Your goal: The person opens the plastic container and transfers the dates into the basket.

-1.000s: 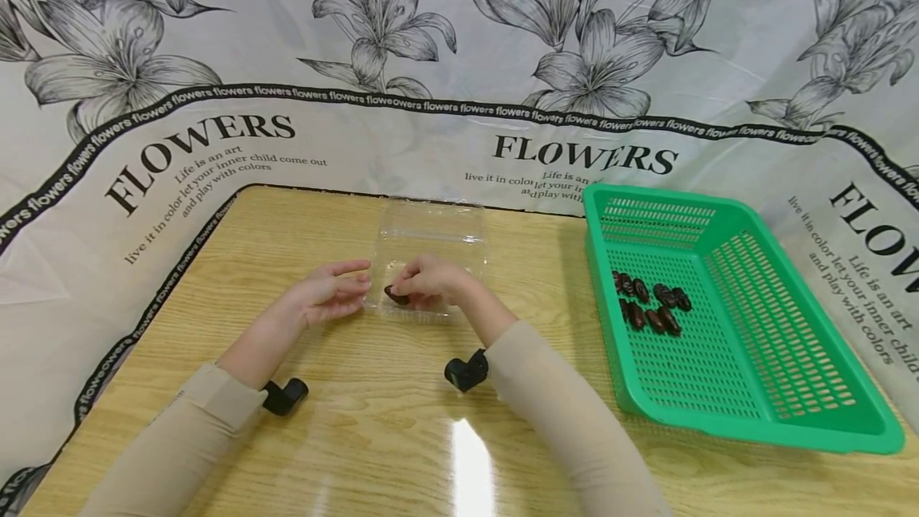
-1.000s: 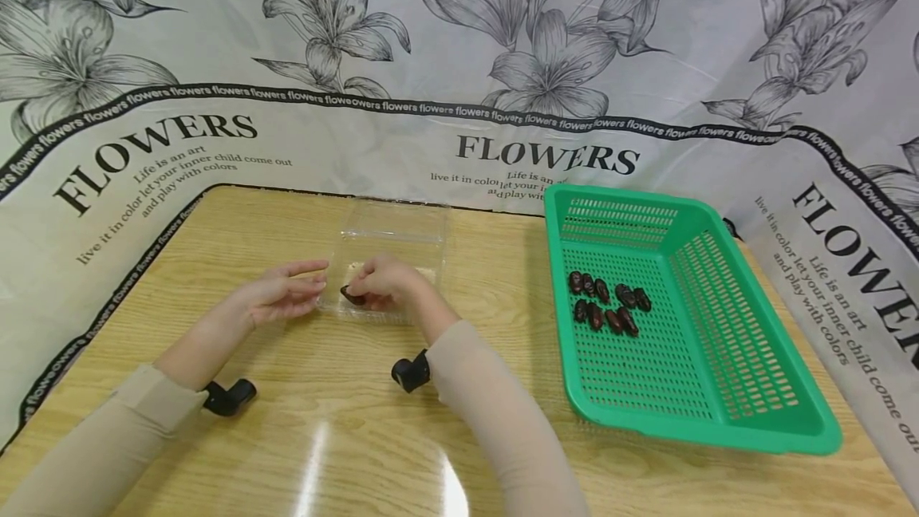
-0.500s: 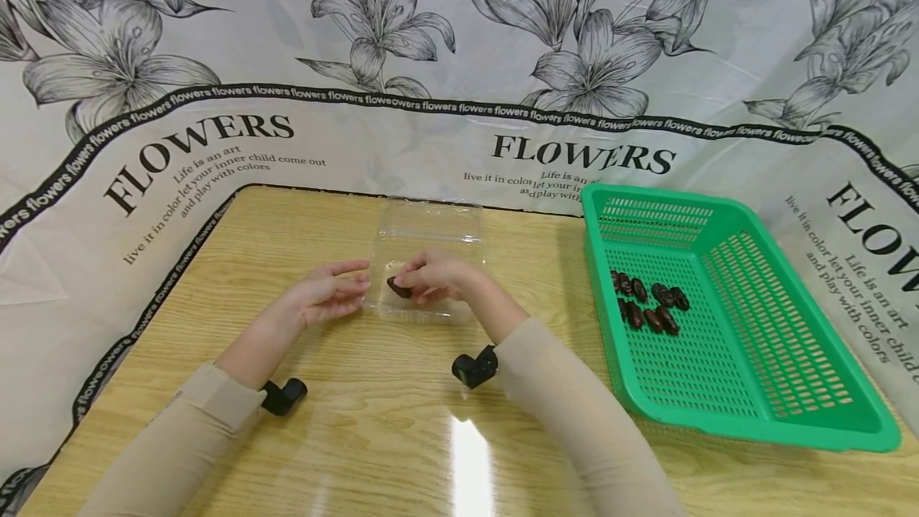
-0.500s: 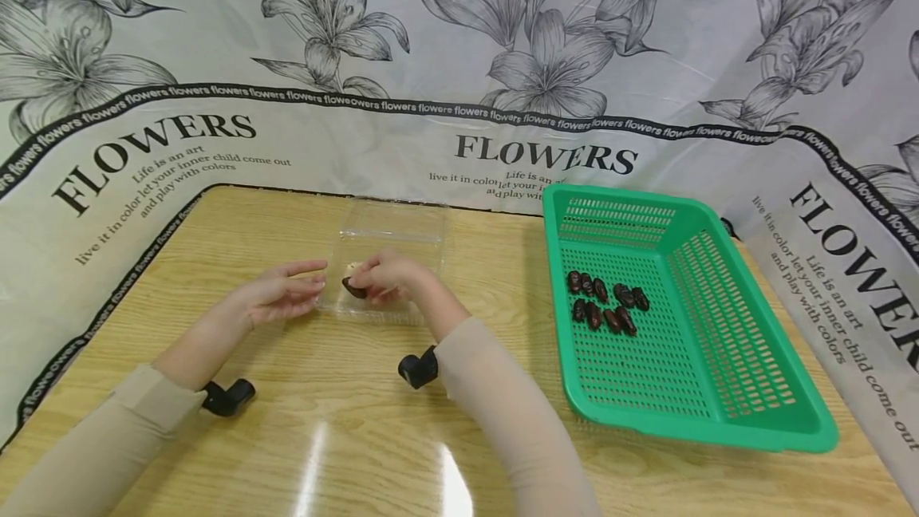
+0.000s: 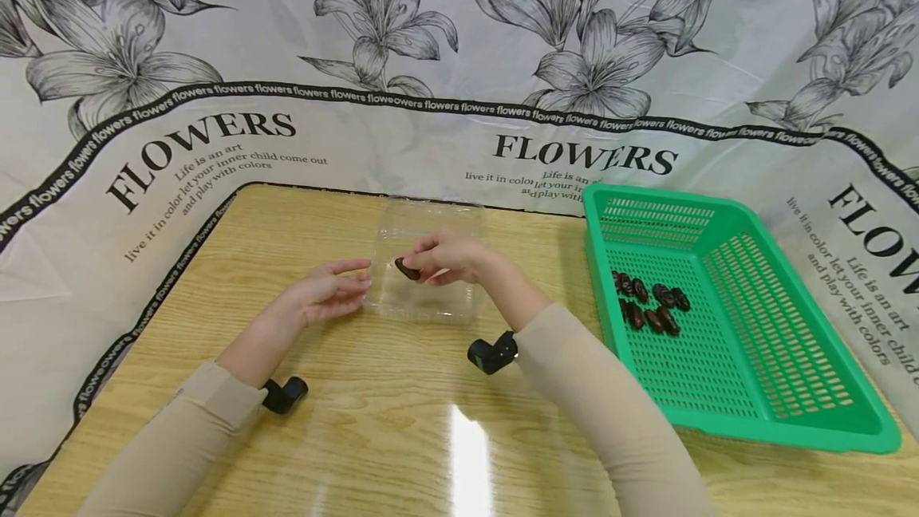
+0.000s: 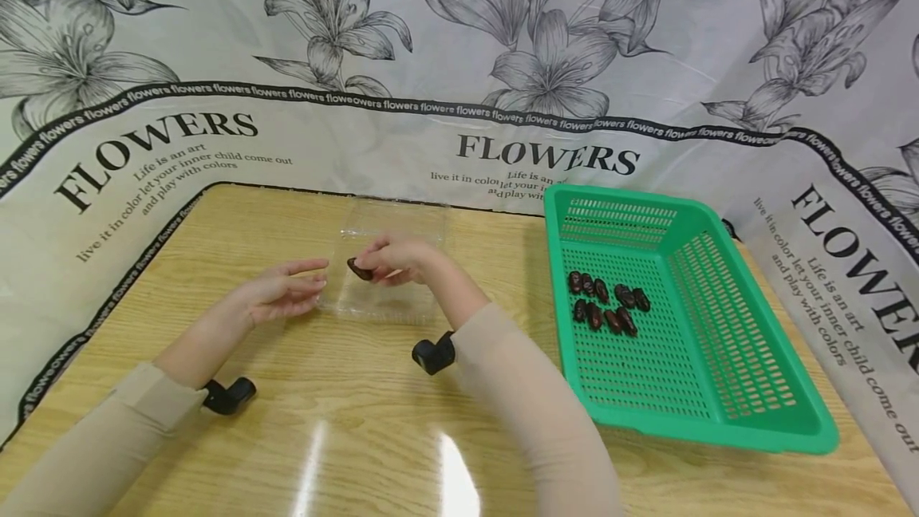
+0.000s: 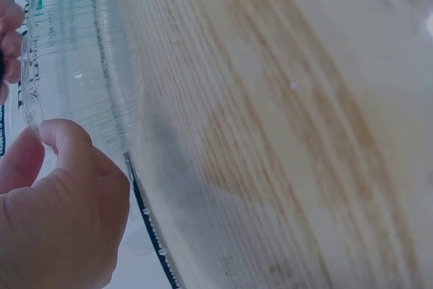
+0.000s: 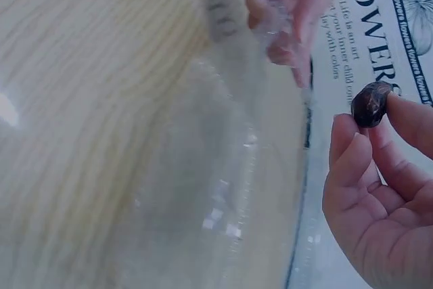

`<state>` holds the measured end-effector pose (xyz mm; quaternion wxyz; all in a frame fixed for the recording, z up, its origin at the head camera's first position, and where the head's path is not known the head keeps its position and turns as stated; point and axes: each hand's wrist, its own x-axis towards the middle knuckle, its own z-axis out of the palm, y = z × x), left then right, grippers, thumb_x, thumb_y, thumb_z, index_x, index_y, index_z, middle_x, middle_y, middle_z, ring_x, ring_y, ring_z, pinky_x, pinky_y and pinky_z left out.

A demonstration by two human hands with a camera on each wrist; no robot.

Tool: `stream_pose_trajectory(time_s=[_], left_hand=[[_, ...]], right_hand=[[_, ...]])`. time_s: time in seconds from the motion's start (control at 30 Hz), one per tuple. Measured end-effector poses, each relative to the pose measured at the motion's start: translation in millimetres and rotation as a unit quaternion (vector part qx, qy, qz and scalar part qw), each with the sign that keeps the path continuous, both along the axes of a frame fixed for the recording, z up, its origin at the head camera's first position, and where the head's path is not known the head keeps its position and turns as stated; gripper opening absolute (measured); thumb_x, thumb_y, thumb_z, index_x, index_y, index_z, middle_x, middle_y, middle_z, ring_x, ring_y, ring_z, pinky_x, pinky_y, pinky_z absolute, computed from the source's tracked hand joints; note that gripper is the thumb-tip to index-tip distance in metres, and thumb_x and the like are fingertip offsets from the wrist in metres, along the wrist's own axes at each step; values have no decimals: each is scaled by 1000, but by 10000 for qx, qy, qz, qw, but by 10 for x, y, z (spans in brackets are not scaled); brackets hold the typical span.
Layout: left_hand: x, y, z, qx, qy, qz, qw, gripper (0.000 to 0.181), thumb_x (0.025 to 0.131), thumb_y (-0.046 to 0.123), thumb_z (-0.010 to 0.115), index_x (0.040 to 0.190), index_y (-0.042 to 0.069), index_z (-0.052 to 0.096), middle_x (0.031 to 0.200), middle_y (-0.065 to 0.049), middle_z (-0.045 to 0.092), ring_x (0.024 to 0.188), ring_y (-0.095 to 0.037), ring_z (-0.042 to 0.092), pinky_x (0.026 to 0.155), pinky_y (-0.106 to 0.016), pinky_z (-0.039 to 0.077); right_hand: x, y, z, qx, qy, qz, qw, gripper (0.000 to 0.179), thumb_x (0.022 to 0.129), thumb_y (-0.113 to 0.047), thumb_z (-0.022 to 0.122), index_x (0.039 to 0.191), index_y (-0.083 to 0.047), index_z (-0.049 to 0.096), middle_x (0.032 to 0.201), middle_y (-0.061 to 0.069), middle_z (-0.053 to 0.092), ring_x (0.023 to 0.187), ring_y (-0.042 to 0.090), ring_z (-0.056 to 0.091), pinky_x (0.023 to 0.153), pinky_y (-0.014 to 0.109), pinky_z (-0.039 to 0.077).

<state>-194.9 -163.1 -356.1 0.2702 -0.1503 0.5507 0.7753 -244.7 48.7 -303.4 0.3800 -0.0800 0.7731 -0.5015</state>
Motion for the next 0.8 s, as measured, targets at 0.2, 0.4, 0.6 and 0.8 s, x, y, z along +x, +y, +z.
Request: stream_pose_trajectory(time_s=[0.2,0.4,0.6,0.8], left_hand=[[7,-5,4,66,-3,5,10000,60,93,-7,46,147,1,21,110,-7,46,80,-9,56,65,-19,50],[9,-11,1,107,-3,11,9999,60,93,-8,46,147,0,21,109,-8,45,79,-10,56,65,-19,50],[13,-1,6,44,7,10,10000,60,93,-8,46,147,0,21,111,-8,44,78,-9,55,64,-19,49],[19,6,11,8,-14,41,10000,59,93,-6,47,146,1,23,110,-7,47,74,-8,56,64,-19,50]], right_hand=[[-19,143,245,-305,43,-71,9995,22,94,-9,56,112,2,58,87,5,61,70,13,58,58,20,48],[-4,293,417,-511,18,-327,9982,28,93,-9,56,118,3,56,95,9,60,77,17,61,59,20,49],[39,445,519,-671,-58,-376,9970,28,94,-8,54,120,3,54,96,9,59,80,17,60,63,22,50],[91,579,603,-737,-76,-464,9962,31,95,-7,52,123,4,51,94,8,62,79,15,61,66,23,50]])
